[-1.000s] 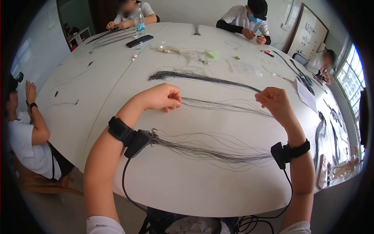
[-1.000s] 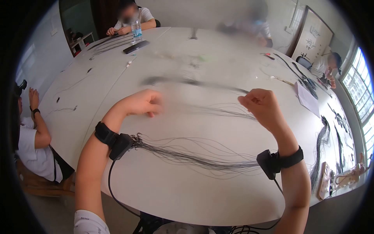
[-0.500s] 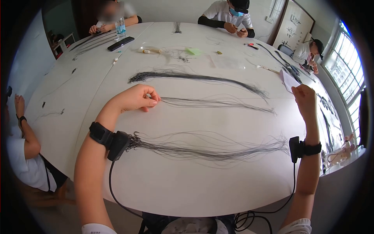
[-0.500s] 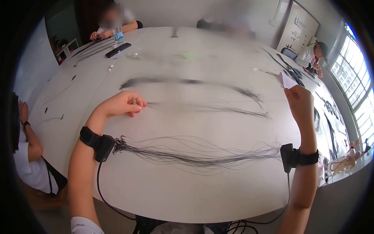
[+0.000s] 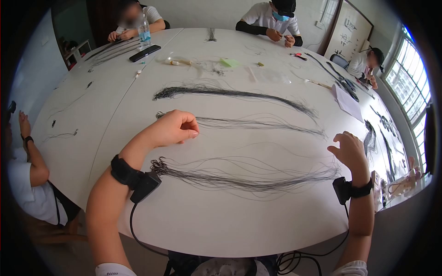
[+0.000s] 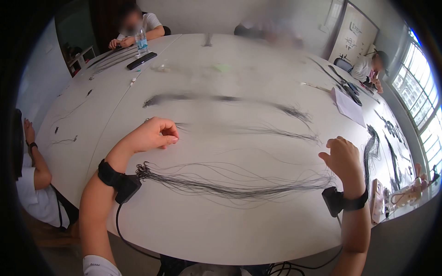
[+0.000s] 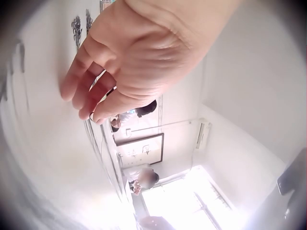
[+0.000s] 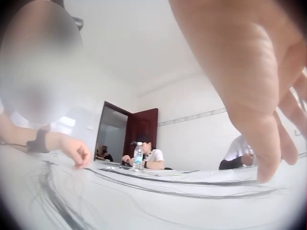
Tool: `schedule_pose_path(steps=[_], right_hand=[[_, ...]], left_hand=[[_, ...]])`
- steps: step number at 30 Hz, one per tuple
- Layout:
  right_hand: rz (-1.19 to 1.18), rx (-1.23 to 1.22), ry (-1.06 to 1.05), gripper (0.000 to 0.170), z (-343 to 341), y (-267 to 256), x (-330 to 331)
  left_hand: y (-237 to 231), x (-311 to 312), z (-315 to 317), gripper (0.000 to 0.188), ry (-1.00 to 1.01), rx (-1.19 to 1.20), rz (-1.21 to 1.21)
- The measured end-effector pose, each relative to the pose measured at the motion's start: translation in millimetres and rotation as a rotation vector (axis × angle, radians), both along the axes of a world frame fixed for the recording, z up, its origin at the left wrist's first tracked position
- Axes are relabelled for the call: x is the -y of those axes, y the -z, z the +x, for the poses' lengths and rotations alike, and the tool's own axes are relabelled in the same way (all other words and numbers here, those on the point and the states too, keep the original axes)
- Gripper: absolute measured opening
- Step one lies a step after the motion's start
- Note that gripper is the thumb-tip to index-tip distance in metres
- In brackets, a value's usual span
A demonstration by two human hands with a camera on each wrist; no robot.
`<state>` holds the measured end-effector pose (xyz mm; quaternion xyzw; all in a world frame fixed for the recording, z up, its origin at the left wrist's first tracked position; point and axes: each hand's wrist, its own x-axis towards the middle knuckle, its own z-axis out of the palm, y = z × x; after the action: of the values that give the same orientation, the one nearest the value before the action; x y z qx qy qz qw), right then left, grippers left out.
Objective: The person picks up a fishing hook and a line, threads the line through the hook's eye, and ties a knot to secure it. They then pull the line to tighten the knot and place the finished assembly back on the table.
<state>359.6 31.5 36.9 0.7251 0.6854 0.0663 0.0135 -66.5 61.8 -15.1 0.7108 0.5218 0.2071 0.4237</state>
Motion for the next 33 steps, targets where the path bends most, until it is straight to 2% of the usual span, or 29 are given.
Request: schedule_pose_path(steps=[2,3,4,6,7,8,9,11,15,17,18,23,25,32,33], right_hand=[[0.082,0.052,-0.152,0.030,-23.3,5.7,6.5],[0.145,-0.031,-0.265,0.029,-35.8,9.6,6.4],[0.218,-0.153,-0.427,0.027,-49.9,14.4,5.6],[0.069,-0.633,-0.630,0.023,-85.4,16.4,5.6],[0.032,-0.768,-0.727,0.023,-102.1,20.9,5.3],[-0.082,-0.913,-0.714,0.025,-118.4,20.6,8.1],[-0.064,-0.981,-0.800,0.027,-129.4,28.8,6.2],[-0.150,-1.093,-0.754,0.028,-148.5,33.3,5.0],[-0.168,-1.157,-0.732,0.026,-169.0,47.9,-4.1],[-0.406,-1.425,-0.650,0.022,-173.8,53.9,-7.5],[-0.423,-1.466,-0.648,0.017,-175.4,54.8,-7.1],[-0.531,-1.514,-0.585,0.012,-170.7,55.7,-9.5],[-0.545,-1.522,-0.575,0.011,-169.5,56.4,-10.2],[-0.542,-1.490,-0.533,0.007,-167.6,59.8,-8.5],[-0.522,-1.488,-0.550,0.006,-167.4,61.1,-8.0]], left_hand=[[-6.3,10.8,11.4,0.008,-0.046,0.039,0.053],[-9.3,15.5,16.2,0.008,-0.050,0.037,0.045],[-12.1,19.5,20.2,0.007,-0.062,0.081,0.095],[-19.1,27.1,28.9,0.006,-0.076,0.120,0.145],[-22.7,31.6,33.7,0.006,-0.103,0.155,0.146],[-23.7,35.1,37.8,0.005,-0.130,0.190,0.147],[-22.2,37.5,40.5,0.005,-0.130,0.185,0.143],[-19.1,42.9,45.1,0.005,-0.128,0.235,0.177],[-13.9,51.1,52.6,0.006,-0.113,0.249,0.257],[-16.8,53.8,54.3,0.008,-0.123,0.232,0.265],[-18.5,54.9,54.9,0.008,-0.103,0.216,0.325],[-7.4,57.0,60.4,0.009,-0.084,0.198,0.526],[-3.6,56.4,58.1,0.009,-0.011,0.045,0.623],[0.7,57.6,64.1,0.004,-0.001,0.100,0.602],[1.8,59.3,64.8,0.004,-0.008,0.123,0.529]])
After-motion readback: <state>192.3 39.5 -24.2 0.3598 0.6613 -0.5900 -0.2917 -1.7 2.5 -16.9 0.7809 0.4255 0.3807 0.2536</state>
